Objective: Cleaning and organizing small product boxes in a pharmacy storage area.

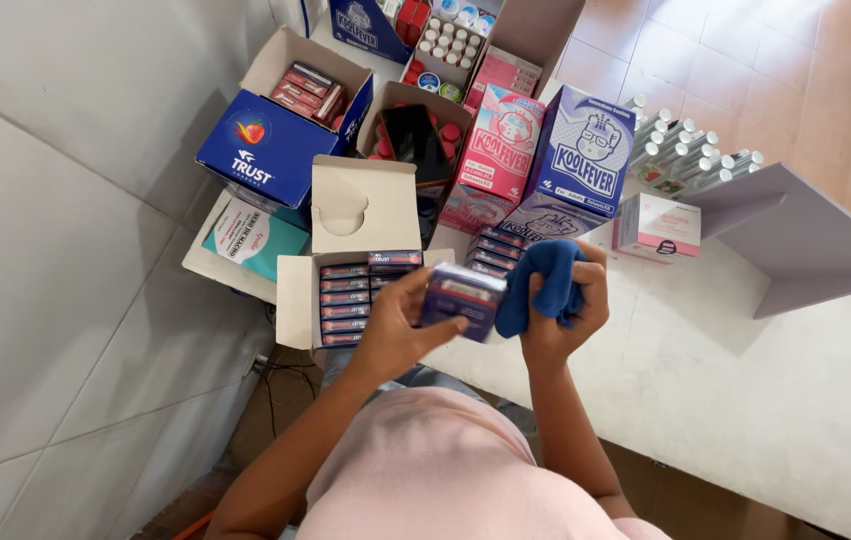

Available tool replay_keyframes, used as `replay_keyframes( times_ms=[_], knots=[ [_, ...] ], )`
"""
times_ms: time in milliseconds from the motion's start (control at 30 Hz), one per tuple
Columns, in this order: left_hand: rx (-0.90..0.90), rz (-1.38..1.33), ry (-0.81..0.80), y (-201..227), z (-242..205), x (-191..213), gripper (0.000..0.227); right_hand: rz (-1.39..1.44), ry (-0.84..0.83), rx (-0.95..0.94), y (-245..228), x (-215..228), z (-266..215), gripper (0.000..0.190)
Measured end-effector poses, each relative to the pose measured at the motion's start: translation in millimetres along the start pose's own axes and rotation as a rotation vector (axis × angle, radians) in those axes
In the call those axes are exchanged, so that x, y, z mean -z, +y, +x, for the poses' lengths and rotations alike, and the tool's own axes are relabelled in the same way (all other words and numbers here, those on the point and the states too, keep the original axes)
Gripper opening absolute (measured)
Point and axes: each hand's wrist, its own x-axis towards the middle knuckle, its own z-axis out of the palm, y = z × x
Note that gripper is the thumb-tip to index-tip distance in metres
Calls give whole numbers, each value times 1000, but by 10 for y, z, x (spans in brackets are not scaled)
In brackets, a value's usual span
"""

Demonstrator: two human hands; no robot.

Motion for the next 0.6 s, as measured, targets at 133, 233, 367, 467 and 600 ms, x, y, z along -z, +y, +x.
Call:
replay_keyframes(
  times_ms=[133, 233, 367, 467, 600],
  knots=[
    [-21, -88, 37, -233, 17, 65, 47, 82, 59, 42, 51, -47, -150, 22],
    [14, -214, 158, -53, 39, 83, 46, -117, -209, 102, 89, -12, -277, 21],
    [-78, -219, 130, 338, -1, -136, 69, -44, -169, 7, 71, -22, -211, 21],
    [-150, -144, 70, 161, -12, -141, 69, 42, 2, 3, 85, -72, -187, 23],
    [-61, 142, 83, -93, -110, -55, 31, -76, 152, 179, 92, -67, -308, 25]
  ],
)
